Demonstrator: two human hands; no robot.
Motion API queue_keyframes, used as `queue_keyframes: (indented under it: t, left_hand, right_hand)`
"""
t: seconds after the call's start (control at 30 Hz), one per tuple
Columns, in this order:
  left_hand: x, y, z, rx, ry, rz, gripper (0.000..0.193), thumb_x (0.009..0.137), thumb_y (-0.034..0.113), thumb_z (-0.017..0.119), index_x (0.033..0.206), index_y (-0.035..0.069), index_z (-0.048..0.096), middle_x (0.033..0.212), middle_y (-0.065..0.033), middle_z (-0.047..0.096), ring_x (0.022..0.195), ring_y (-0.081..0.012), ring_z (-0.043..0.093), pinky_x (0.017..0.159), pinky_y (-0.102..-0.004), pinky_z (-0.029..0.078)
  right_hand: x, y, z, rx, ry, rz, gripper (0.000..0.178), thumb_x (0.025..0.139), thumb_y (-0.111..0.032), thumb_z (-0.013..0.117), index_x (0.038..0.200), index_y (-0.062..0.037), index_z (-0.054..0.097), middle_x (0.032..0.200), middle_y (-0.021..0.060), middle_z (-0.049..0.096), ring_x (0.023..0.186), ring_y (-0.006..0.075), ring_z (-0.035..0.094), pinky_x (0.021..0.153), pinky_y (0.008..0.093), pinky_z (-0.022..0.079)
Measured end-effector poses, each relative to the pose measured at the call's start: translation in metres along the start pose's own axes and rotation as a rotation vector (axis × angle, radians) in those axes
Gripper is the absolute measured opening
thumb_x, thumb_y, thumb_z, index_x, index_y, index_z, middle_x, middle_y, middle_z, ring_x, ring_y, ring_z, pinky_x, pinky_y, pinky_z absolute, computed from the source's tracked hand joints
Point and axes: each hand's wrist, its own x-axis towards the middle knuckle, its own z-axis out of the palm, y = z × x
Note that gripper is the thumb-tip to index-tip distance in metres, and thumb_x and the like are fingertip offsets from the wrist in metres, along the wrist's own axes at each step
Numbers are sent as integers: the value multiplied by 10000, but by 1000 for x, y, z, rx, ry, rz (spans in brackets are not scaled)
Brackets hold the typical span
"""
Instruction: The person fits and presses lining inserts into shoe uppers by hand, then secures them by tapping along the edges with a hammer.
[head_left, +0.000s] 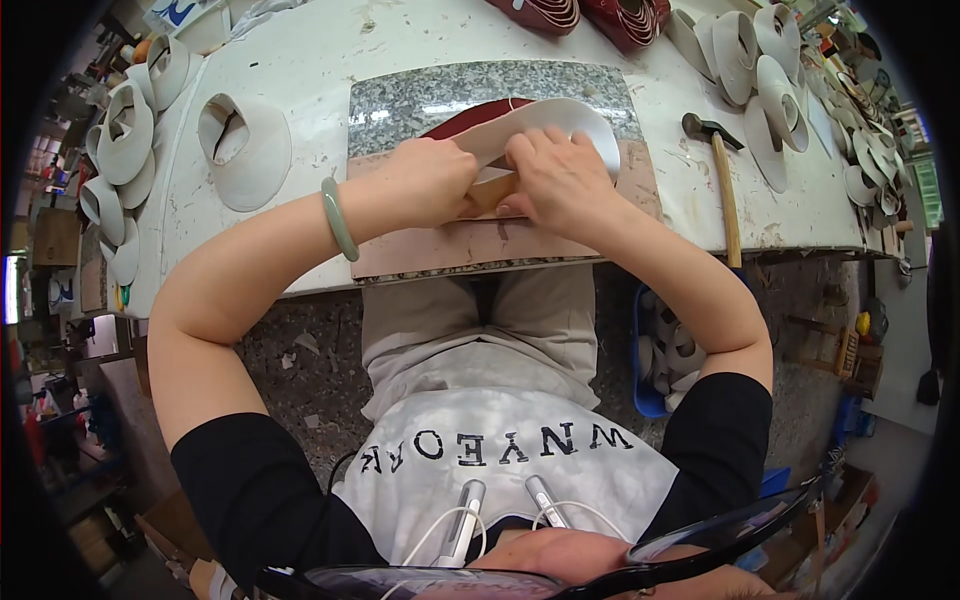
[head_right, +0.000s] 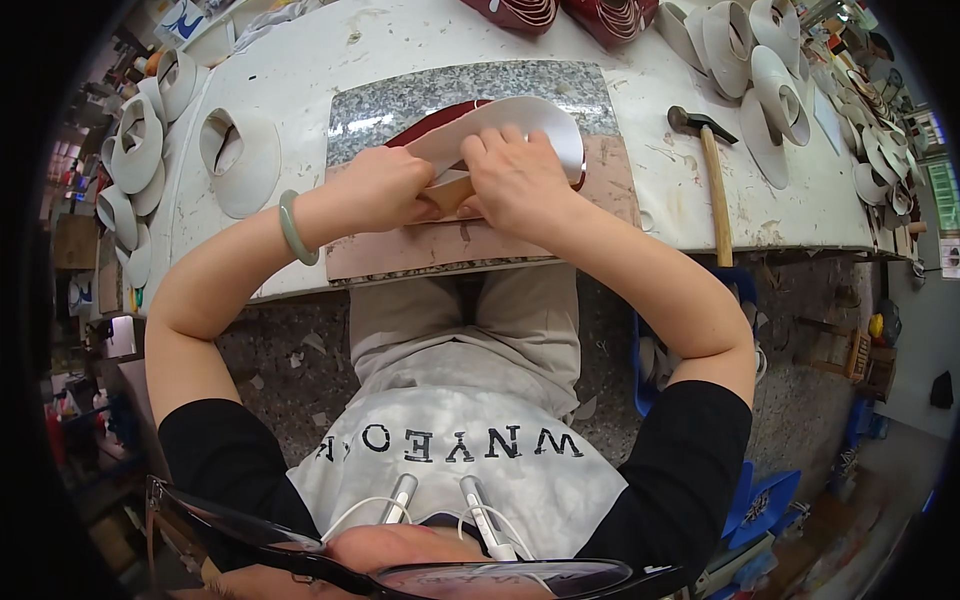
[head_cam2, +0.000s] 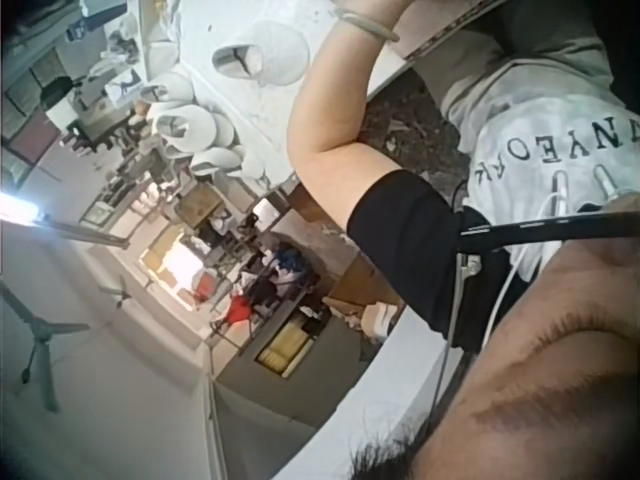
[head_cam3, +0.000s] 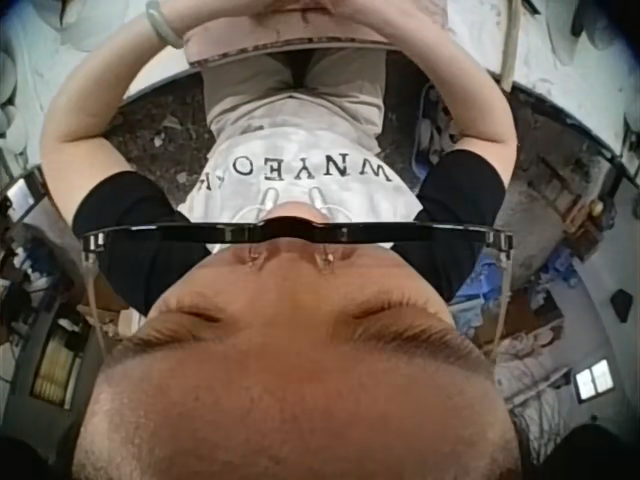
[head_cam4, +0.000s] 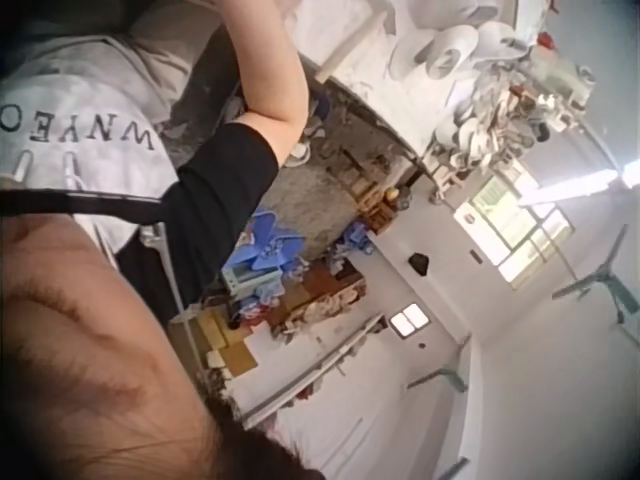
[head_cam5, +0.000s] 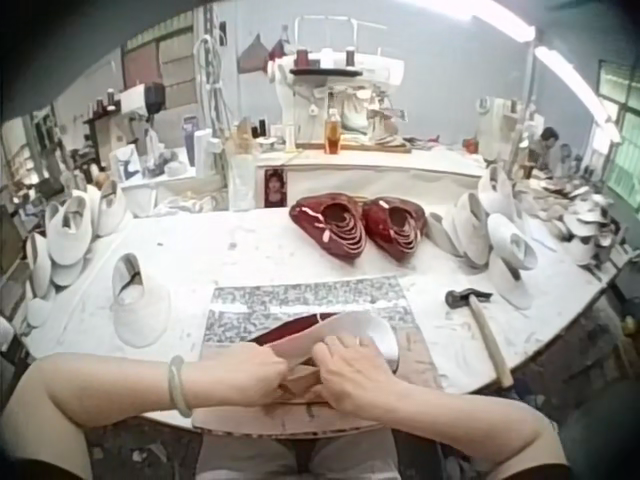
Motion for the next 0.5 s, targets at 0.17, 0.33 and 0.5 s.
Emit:
queue_keyframes:
  t: [0.17,0.33,0.5]
  left_hand:
    - [0,1,-7,186,7,65,318,775,352,698,766,35,675,699,-150,655,700,-322,656,642,-413,518]
    - [6,-11,-20,-30,-268,93,302,761,291,655,750,-10,649,719,-178,649,706,-337,645,643,-422,511]
    - [8,-12,-17,-17,-291,71,239,736,215,618,773,-21,638,733,-184,648,712,-342,641,644,-426,509]
  right_hand:
    - [-17,24,10,-96,281,-466,196,799,-189,611,982,-120,605,951,14,509,937,175,499,781,330,373]
    - [-20,31,17,8,105,-605,449,767,-205,619,1204,-306,633,1027,-35,533,945,172,505,802,348,376]
    - [-13,16,8,44,-12,-494,432,792,-186,603,1199,-323,648,1067,-43,544,946,167,505,805,357,358]
